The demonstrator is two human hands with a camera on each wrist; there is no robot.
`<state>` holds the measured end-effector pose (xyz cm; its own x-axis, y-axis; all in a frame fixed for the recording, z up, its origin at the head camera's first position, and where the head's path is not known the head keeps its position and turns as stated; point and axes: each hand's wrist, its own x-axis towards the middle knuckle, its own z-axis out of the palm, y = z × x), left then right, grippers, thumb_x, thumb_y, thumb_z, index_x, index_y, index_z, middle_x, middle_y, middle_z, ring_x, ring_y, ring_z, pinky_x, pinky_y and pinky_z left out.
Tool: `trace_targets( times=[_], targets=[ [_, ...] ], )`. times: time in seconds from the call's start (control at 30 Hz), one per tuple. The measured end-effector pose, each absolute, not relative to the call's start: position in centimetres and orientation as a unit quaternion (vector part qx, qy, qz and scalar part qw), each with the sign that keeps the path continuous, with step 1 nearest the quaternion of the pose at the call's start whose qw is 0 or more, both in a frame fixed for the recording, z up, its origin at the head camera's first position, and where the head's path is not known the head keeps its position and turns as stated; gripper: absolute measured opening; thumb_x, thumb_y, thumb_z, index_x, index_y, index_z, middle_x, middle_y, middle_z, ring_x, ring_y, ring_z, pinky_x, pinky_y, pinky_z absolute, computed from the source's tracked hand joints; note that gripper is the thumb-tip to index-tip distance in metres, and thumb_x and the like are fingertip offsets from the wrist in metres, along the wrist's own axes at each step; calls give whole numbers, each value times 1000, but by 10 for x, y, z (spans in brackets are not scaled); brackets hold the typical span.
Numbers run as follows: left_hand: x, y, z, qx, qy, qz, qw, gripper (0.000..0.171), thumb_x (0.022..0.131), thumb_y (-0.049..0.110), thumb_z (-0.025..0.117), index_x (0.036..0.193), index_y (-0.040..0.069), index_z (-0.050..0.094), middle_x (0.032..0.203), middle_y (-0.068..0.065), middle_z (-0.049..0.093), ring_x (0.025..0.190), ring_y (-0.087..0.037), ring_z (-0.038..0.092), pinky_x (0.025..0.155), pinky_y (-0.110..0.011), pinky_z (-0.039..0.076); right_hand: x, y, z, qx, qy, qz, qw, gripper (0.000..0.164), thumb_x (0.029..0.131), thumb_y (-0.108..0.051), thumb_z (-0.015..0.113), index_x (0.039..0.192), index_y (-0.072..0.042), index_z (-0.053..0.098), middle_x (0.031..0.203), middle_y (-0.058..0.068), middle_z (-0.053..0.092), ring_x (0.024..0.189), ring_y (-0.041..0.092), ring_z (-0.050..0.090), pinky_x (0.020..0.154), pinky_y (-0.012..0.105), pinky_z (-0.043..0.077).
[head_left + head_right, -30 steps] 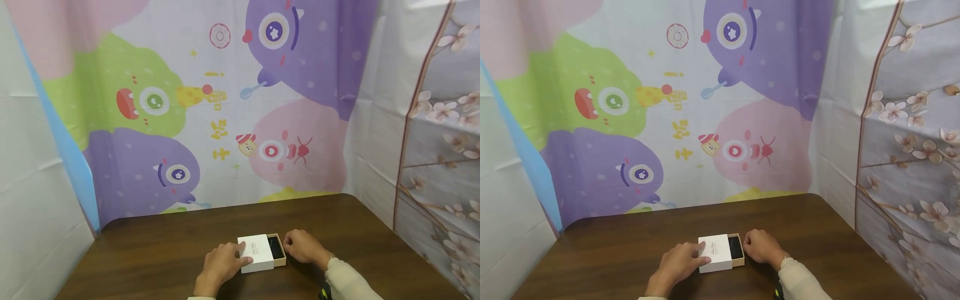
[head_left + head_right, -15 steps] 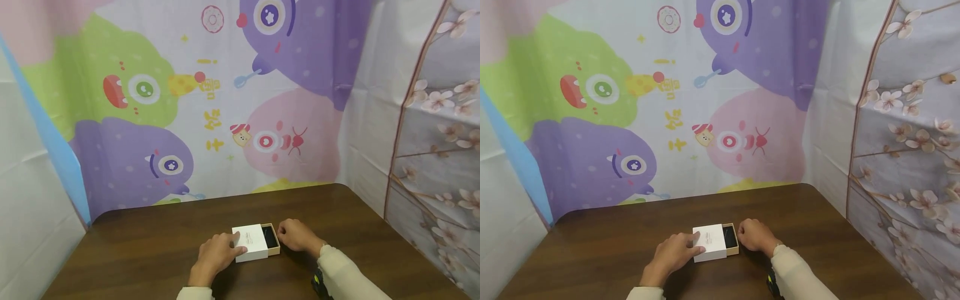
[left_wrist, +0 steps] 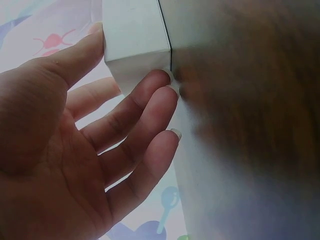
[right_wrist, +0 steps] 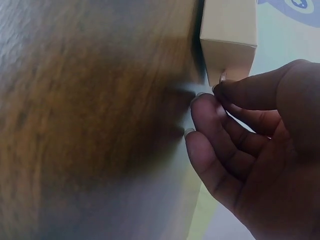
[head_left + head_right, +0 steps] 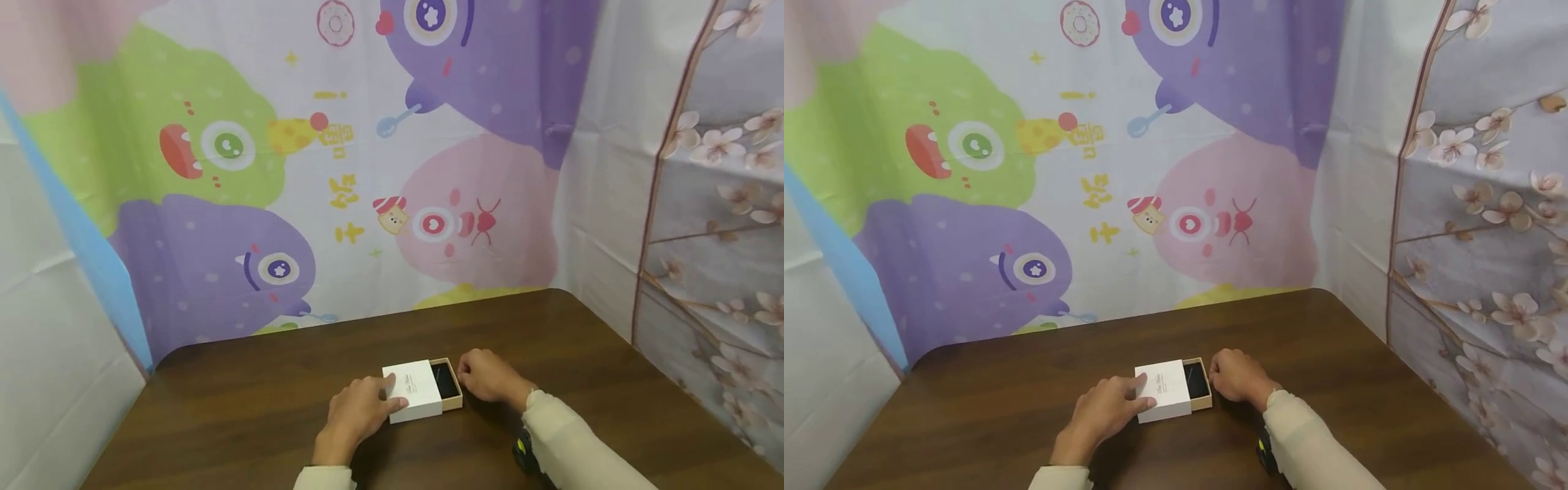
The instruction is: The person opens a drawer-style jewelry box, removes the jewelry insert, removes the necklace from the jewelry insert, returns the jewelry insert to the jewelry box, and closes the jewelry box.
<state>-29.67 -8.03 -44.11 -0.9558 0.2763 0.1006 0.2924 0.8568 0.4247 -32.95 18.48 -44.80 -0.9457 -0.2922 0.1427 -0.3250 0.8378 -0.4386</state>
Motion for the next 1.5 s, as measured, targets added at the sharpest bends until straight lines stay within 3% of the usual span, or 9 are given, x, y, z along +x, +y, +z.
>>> trace_targets(
  times=[0.83, 1.13, 1.5],
  targets=[
    [-302, -73, -432, -146, -962, -228, 23, 60, 86, 52, 74, 136, 21, 65, 124, -9, 69, 108, -30, 66, 72, -49, 48, -333, 197, -438, 156, -954, 254, 33, 14, 91, -6, 66, 79, -11, 68, 76, -4, 61, 72, 13, 56, 73, 38, 50],
    [-297, -77, -438, -140, -964, -226, 15, 60, 86, 52, 74, 136, 21, 65, 123, -9, 70, 109, -32, 66, 74, -51, 48, -330, 193, -443, 151, -949, 274, 25, 13, 89, -7, 65, 77, -12, 67, 74, -4, 60, 68, 13, 54, 68, 36, 48],
    [-295, -81, -441, -139, -964, -226, 25, 60, 85, 53, 74, 135, 21, 66, 121, -8, 71, 104, -31, 67, 70, -49, 48, -332, 187, -450, 138, -950, 281, 17, 11, 91, -12, 66, 84, -10, 75, 82, -2, 68, 71, 13, 57, 71, 38, 50]
  ],
)
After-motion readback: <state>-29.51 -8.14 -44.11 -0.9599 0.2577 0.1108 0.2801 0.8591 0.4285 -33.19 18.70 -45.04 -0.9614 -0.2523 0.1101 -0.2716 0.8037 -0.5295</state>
